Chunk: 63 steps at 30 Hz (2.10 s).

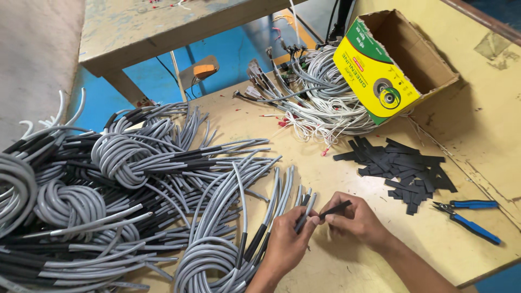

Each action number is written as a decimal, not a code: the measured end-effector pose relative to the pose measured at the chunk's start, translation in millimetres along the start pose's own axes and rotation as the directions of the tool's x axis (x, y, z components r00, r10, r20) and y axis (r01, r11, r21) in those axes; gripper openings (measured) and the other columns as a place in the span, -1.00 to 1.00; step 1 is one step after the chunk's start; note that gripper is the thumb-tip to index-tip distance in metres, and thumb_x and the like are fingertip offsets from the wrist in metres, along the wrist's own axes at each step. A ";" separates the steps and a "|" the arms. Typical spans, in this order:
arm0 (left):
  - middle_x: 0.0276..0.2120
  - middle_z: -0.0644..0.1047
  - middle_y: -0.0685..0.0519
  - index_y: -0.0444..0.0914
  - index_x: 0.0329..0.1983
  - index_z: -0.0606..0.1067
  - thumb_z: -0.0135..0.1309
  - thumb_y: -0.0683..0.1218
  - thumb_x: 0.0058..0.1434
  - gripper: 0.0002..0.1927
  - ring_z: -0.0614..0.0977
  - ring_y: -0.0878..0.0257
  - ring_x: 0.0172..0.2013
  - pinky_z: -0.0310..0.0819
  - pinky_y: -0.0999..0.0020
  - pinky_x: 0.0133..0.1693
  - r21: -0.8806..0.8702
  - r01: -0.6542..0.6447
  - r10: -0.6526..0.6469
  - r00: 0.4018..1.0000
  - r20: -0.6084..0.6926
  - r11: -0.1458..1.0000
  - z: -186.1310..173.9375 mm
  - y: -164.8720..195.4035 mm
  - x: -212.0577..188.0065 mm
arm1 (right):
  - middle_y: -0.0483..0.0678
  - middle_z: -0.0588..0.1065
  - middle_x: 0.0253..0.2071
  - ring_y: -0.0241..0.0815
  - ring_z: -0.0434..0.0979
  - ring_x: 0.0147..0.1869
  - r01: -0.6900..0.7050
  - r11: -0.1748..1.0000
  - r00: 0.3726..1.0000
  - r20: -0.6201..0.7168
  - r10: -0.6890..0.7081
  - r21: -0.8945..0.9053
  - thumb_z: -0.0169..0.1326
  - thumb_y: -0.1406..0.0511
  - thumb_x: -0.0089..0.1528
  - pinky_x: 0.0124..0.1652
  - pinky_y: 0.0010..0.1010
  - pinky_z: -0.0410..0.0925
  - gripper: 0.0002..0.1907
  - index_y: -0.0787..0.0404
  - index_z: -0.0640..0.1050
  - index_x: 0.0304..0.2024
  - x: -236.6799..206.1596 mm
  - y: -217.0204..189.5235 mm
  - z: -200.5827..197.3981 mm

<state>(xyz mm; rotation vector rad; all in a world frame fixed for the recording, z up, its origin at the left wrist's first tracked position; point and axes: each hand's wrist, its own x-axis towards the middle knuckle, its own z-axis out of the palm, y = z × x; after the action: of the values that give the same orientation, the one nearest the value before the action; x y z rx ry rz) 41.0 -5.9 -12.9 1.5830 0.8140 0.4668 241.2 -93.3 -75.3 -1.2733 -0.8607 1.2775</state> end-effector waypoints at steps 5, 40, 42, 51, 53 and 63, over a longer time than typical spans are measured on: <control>-0.64 0.46 -0.02 -0.33 -0.23 0.54 0.09 -0.07 0.35 -0.80 0.47 0.28 -0.64 0.32 0.29 -0.55 0.123 -0.037 0.039 0.999 -0.013 0.992 -2.3 -2.9 -0.1 | -0.07 0.63 -0.37 -0.36 0.55 -0.48 -0.038 0.999 0.999 0.025 0.037 0.025 0.21 0.38 0.17 -0.46 -0.52 0.38 -0.81 0.27 0.59 -0.16 0.8 9.1 1.7; -0.32 0.61 -0.13 -0.38 -0.10 0.52 0.23 -0.17 0.22 -0.76 0.66 -0.02 -0.38 0.49 0.20 -0.39 0.258 -0.297 0.323 0.944 -0.065 0.919 2.9 -7.7 -5.5 | -0.10 0.55 -0.48 -0.38 0.51 -0.47 0.068 0.997 0.998 -0.006 -0.068 0.042 0.26 0.33 0.19 -0.48 -0.51 0.38 -0.78 0.32 0.60 -0.15 -0.6 -1.1 8.7; -0.30 0.62 -0.12 -0.39 -0.09 0.52 0.23 -0.18 0.22 -0.75 0.67 0.00 -0.38 0.50 0.21 -0.40 0.237 -0.309 0.335 0.939 -0.075 0.921 3.2 -7.2 -6.0 | -0.10 0.56 -0.47 -0.38 0.52 -0.47 0.054 0.998 0.998 -0.011 -0.054 0.030 0.26 0.33 0.19 -0.48 -0.51 0.39 -0.79 0.32 0.59 -0.17 -0.7 -1.3 8.6; -0.32 0.63 -0.13 -0.38 -0.11 0.54 0.23 -0.20 0.26 -0.81 0.66 -0.03 -0.36 0.49 0.20 -0.35 0.280 -0.378 0.416 0.905 -0.090 0.882 2.3 -3.9 -7.0 | -0.08 0.56 -0.52 -0.35 0.54 -0.50 0.005 0.999 0.999 -0.040 -0.003 0.031 0.27 0.38 0.17 -0.50 -0.50 0.40 -0.82 0.34 0.60 -0.20 0.5 2.0 8.1; -0.31 0.62 -0.13 -0.38 -0.10 0.53 0.22 -0.21 0.24 -0.79 0.67 -0.03 -0.36 0.49 0.20 -0.37 0.265 -0.396 0.431 0.898 -0.088 0.879 1.5 -1.9 -7.6 | -0.08 0.56 -0.52 -0.35 0.54 -0.51 0.016 0.999 0.999 -0.038 -0.014 0.037 0.26 0.39 0.17 -0.51 -0.49 0.40 -0.83 0.32 0.60 -0.21 0.9 4.9 6.7; -0.46 0.60 -0.08 -0.36 -0.20 0.53 0.13 -0.20 0.31 -0.90 0.66 0.09 -0.45 0.47 0.26 -0.41 0.210 -0.336 0.354 0.933 -0.057 0.918 0.8 -4.4 -6.9 | -0.01 0.62 -0.43 -0.32 0.55 -0.52 0.011 0.991 1.000 -0.028 -0.008 0.131 0.17 0.31 0.28 -0.51 -0.51 0.39 -0.81 0.37 0.57 -0.22 2.1 18.6 1.9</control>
<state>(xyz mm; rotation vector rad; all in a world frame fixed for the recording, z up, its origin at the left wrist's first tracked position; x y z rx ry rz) 35.9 -11.4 -16.3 1.9142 0.6654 0.7381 236.2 -93.7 -93.4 -1.1793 -0.7501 1.2846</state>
